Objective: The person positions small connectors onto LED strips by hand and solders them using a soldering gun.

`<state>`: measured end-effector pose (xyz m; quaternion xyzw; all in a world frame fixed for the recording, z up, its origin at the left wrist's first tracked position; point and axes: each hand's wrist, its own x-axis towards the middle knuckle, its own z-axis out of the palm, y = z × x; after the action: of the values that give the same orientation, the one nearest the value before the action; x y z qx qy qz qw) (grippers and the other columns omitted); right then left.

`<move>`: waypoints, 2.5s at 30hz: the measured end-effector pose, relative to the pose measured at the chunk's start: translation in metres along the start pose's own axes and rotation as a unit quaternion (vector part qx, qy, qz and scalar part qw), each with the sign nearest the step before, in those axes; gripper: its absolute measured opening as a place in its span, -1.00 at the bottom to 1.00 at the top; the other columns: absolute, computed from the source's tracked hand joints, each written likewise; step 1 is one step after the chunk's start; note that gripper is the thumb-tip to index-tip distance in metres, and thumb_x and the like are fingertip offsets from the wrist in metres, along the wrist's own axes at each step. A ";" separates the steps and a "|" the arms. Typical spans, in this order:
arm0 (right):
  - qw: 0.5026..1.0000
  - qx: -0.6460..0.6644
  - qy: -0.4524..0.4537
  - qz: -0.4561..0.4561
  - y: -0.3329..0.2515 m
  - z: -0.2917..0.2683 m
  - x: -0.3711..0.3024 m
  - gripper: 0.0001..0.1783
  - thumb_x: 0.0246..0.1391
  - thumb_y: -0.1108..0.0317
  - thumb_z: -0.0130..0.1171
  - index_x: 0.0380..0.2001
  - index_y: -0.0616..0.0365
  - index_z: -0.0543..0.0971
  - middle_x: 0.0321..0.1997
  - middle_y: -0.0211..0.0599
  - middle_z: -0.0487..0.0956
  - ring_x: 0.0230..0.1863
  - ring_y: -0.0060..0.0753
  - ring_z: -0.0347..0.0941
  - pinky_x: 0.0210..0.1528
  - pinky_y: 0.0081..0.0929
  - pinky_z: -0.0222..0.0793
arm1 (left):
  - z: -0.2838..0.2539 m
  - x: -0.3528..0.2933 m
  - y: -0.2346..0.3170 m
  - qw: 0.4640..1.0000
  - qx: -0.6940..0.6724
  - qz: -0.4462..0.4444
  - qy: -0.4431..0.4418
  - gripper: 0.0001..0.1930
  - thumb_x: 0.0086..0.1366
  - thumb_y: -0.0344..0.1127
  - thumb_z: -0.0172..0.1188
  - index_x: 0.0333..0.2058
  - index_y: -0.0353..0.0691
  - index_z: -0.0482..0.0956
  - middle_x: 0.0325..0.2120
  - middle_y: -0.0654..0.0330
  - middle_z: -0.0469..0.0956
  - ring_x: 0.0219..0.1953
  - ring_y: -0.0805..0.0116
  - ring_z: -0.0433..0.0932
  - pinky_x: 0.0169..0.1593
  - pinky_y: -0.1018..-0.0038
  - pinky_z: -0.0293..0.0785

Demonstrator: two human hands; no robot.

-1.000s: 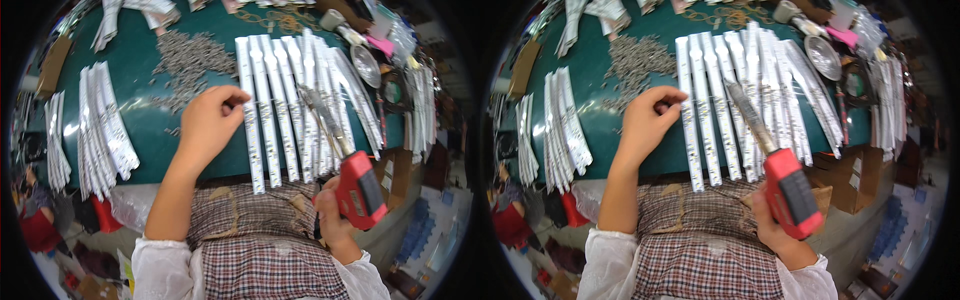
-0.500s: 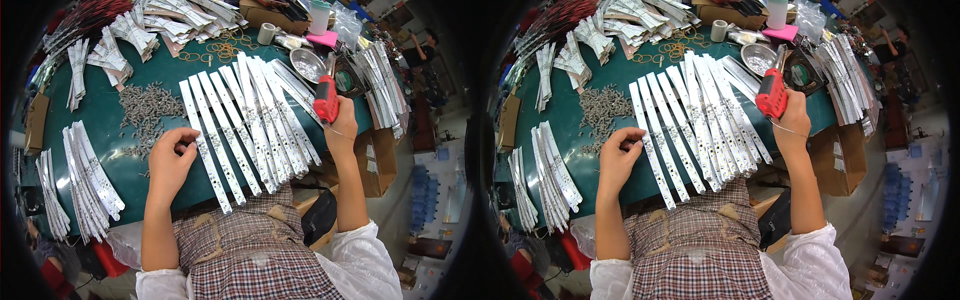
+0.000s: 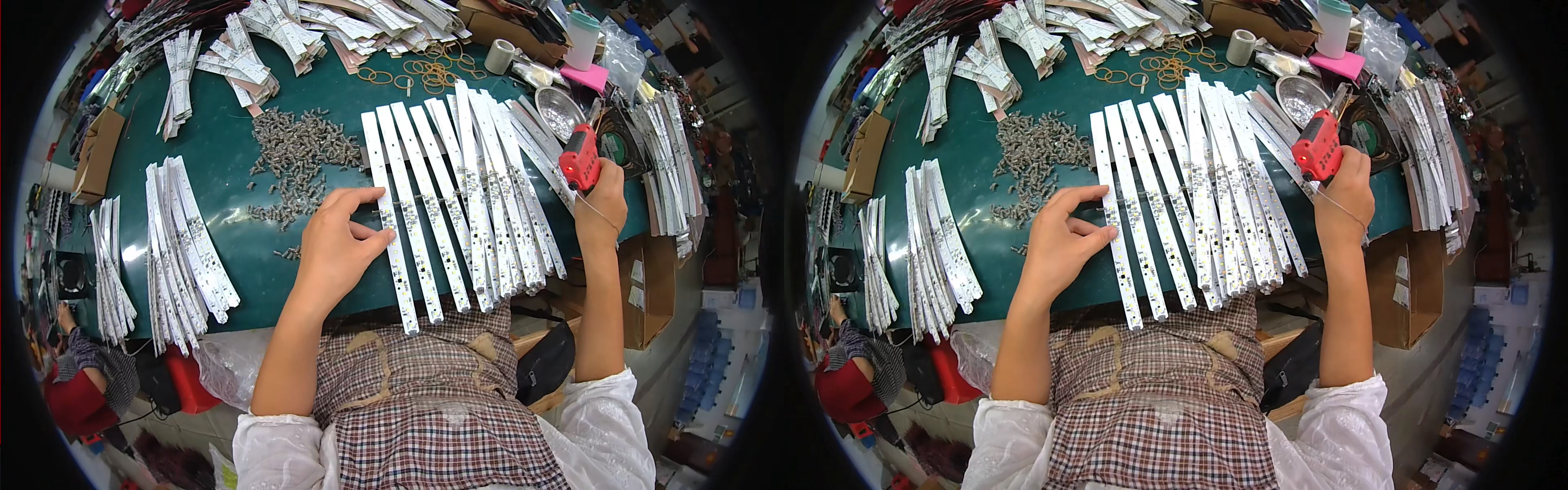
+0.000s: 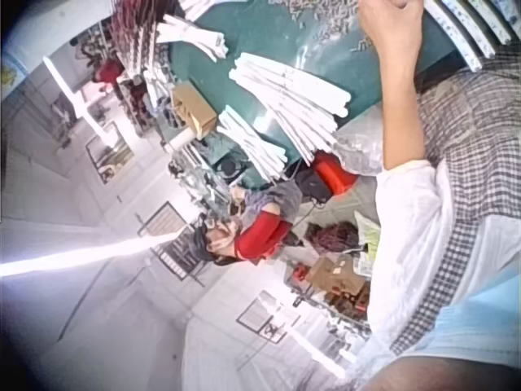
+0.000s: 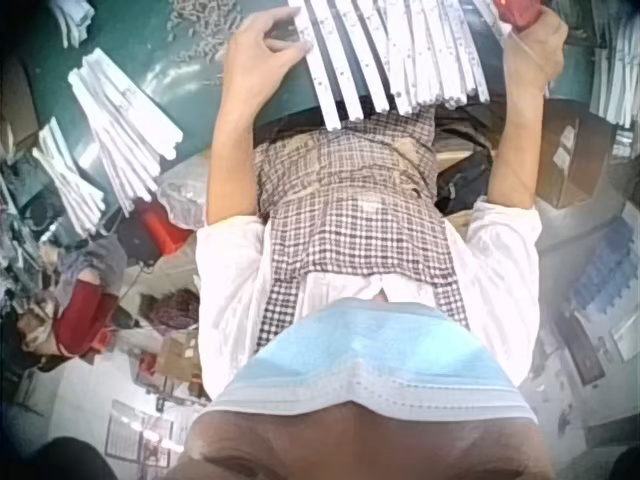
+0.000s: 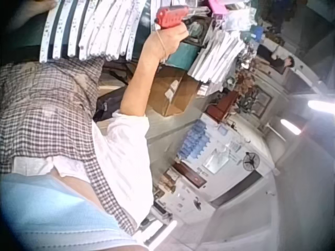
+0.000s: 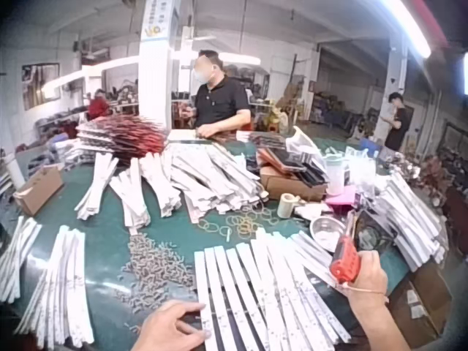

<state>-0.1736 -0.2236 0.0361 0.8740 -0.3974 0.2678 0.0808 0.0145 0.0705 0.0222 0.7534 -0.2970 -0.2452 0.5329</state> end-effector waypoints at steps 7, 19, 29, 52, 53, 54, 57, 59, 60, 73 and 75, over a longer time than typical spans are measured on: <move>0.991 0.118 0.062 -0.028 0.024 -0.005 0.006 -0.53 -0.18 0.56 0.28 -0.13 0.14 0.39 -0.25 -0.22 0.49 -0.25 -0.12 0.47 -0.17 -0.34 0.38 | 0.003 0.001 -0.006 0.993 -0.110 -0.038 0.010 -0.51 0.04 -0.59 0.27 0.00 -0.41 0.42 -0.09 0.09 0.49 -0.36 0.49 0.60 -0.33 0.60 0.52; 0.910 0.404 0.021 0.087 0.052 -0.011 0.022 -0.56 -0.14 0.58 0.31 -0.15 0.21 0.40 -0.33 -0.37 0.50 -0.38 -0.58 0.43 -0.24 -0.54 0.35 | 0.032 0.006 0.003 0.996 -0.083 0.021 0.008 -0.53 0.03 -0.60 0.29 -0.03 -0.40 0.43 -0.05 0.10 0.35 -0.34 0.41 0.62 -0.33 0.62 0.56; 0.810 0.547 0.188 0.098 0.053 -0.058 0.016 -0.70 0.03 0.60 0.20 -0.15 0.22 0.43 -0.19 -0.40 0.47 -0.14 -0.57 0.41 -0.04 -0.57 0.35 | 0.027 -0.002 0.014 0.987 0.099 0.078 0.102 -0.70 0.02 -0.49 0.31 -0.24 -0.28 0.49 -0.22 0.15 0.41 -0.48 0.42 0.58 -0.36 0.53 0.46; 0.826 0.523 0.161 0.136 0.011 -0.250 -0.025 -0.46 -0.09 0.65 0.10 0.02 0.17 0.29 -0.13 -0.33 0.35 -0.14 -0.66 0.36 -0.39 -0.75 0.56 | -0.008 0.045 -0.010 0.925 0.286 0.133 0.213 -0.88 -0.04 -0.38 0.34 -0.50 -0.15 0.57 -0.51 0.26 0.43 -0.51 0.36 0.48 -0.38 0.40 0.40; 0.818 0.517 0.172 0.183 -0.006 -0.254 -0.027 -0.46 -0.11 0.62 0.11 0.02 0.19 0.29 -0.14 -0.30 0.34 -0.17 -0.64 0.37 -0.41 -0.74 0.55 | -0.009 0.043 -0.012 0.928 0.274 0.131 0.216 -0.88 -0.04 -0.39 0.31 -0.48 -0.12 0.54 -0.47 0.22 0.41 -0.44 0.22 0.51 -0.38 0.33 0.40; 0.818 0.517 0.177 0.179 -0.011 -0.253 -0.030 -0.46 -0.11 0.62 0.11 0.02 0.19 0.29 -0.14 -0.30 0.34 -0.17 -0.64 0.37 -0.41 -0.74 0.55 | -0.009 0.044 -0.008 0.927 0.272 0.136 0.220 -0.88 -0.04 -0.39 0.31 -0.48 -0.12 0.54 -0.47 0.22 0.41 -0.44 0.22 0.51 -0.38 0.33 0.40; 0.827 0.516 0.113 0.193 -0.033 -0.240 -0.043 -0.46 -0.16 0.59 0.14 -0.02 0.19 0.30 -0.17 -0.28 0.34 -0.27 -0.57 0.38 -0.44 -0.69 0.52 | -0.015 0.038 0.003 0.938 0.213 0.128 0.241 -0.87 -0.03 -0.43 0.27 -0.45 -0.17 0.53 -0.47 0.20 0.47 -0.51 0.29 0.54 -0.42 0.40 0.43; 0.763 0.608 0.050 0.215 -0.036 -0.216 -0.056 -0.48 -0.19 0.60 0.16 -0.07 0.18 0.31 -0.18 -0.28 0.35 -0.32 -0.56 0.38 -0.41 -0.63 0.52 | -0.019 0.033 0.006 0.955 0.120 0.109 0.251 -0.88 0.03 -0.46 0.22 -0.42 -0.26 0.50 -0.47 0.17 0.56 -0.52 0.38 0.59 -0.42 0.50 0.48; 0.744 0.625 0.020 0.237 -0.047 -0.209 -0.060 -0.46 -0.21 0.61 0.18 -0.07 0.17 0.31 -0.19 -0.28 0.36 -0.33 -0.55 0.38 -0.38 -0.61 0.49 | -0.020 0.032 0.007 0.954 0.120 0.108 0.251 -0.88 0.03 -0.46 0.22 -0.42 -0.26 0.50 -0.47 0.17 0.56 -0.52 0.38 0.59 -0.42 0.50 0.48; 0.666 0.689 -0.185 0.216 -0.147 -0.118 -0.098 -0.55 -0.04 0.70 0.17 -0.06 0.30 0.31 -0.17 -0.29 0.40 -0.25 -0.61 0.43 -0.22 -0.65 0.38 | -0.017 -0.021 0.048 0.910 -0.407 -0.073 -0.036 -0.79 0.21 -0.42 0.21 -0.19 -0.38 0.57 -0.28 0.06 0.62 -0.27 0.39 0.63 -0.22 0.59 0.60; 0.672 0.685 -0.186 0.213 -0.156 -0.115 -0.099 -0.55 -0.03 0.69 0.17 -0.05 0.29 0.30 -0.18 -0.29 0.40 -0.25 -0.61 0.43 -0.22 -0.64 0.39 | -0.016 -0.025 0.047 0.907 -0.409 -0.082 -0.051 -0.79 0.21 -0.42 0.22 -0.19 -0.37 0.57 -0.29 0.06 0.62 -0.26 0.38 0.63 -0.22 0.59 0.60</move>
<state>-0.1579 -0.0139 0.0916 0.6077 -0.2846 0.3069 -0.6749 -0.0008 0.0863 0.0729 0.4770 -0.1348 -0.4259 0.7569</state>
